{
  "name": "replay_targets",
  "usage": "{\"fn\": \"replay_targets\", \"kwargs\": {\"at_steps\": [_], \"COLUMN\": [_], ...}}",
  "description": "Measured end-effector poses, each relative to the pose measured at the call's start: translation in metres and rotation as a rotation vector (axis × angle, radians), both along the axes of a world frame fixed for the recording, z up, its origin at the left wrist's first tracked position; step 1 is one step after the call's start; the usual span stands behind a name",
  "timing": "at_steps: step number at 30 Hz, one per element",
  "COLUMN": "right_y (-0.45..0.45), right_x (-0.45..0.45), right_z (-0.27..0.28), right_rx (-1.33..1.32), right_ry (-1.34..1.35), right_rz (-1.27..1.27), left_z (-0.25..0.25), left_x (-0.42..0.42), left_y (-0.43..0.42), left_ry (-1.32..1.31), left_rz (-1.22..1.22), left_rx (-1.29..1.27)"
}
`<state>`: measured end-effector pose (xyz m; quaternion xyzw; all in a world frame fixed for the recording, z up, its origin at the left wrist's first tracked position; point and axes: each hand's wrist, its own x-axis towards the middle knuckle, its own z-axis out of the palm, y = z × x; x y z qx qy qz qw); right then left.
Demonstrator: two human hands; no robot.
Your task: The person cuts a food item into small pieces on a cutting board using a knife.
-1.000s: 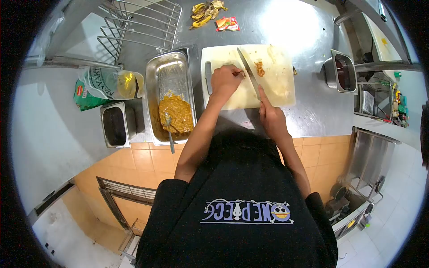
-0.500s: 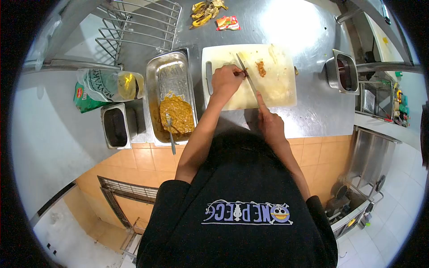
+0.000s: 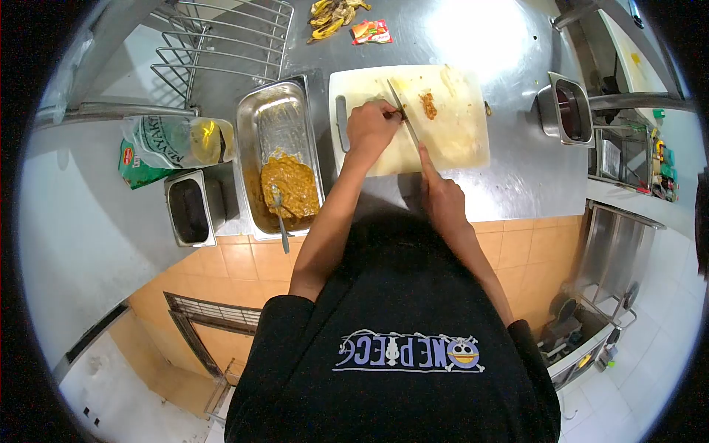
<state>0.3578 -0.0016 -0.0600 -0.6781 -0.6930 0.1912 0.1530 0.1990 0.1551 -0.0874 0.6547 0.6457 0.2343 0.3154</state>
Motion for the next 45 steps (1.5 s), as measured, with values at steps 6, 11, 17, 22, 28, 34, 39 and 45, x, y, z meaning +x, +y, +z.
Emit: {"fn": "replay_targets", "kwargs": {"at_steps": [6,11,17,22,28,34,39,45], "right_y": [0.001,0.004,0.002,-0.010,-0.008,0.032,0.057,0.063], "right_x": [0.000,0.002,0.002,0.004,0.005,0.000,-0.001,0.005], "right_z": [0.000,-0.003,-0.003,0.006,0.006,-0.007,-0.011,0.006], "right_rx": [0.124,0.224,0.179,0.140,0.023,0.139,-0.035,-0.126], "right_ry": [-0.017,-0.030,-0.142,-0.249,-0.172,0.026,0.127,0.174], "right_rz": [0.033,0.048,0.040,0.058,0.051,0.070,0.014,-0.037], "left_z": [-0.002,0.000,0.014,0.011,-0.003,0.003,-0.002,0.004], "left_x": [-0.002,0.000,0.003,0.000,0.002,0.002,0.002,0.001], "left_y": [0.002,0.003,0.000,0.002,0.002,0.003,0.004,0.002], "left_ry": [-0.054,-0.018,0.075,0.048,0.042,0.021,-0.010,-0.011], "left_rz": [-0.027,-0.003,0.017,-0.004,-0.009,-0.013,0.000,0.020], "left_rx": [-0.064,-0.063,-0.082,-0.094,0.007,-0.066,-0.085,-0.125]}}
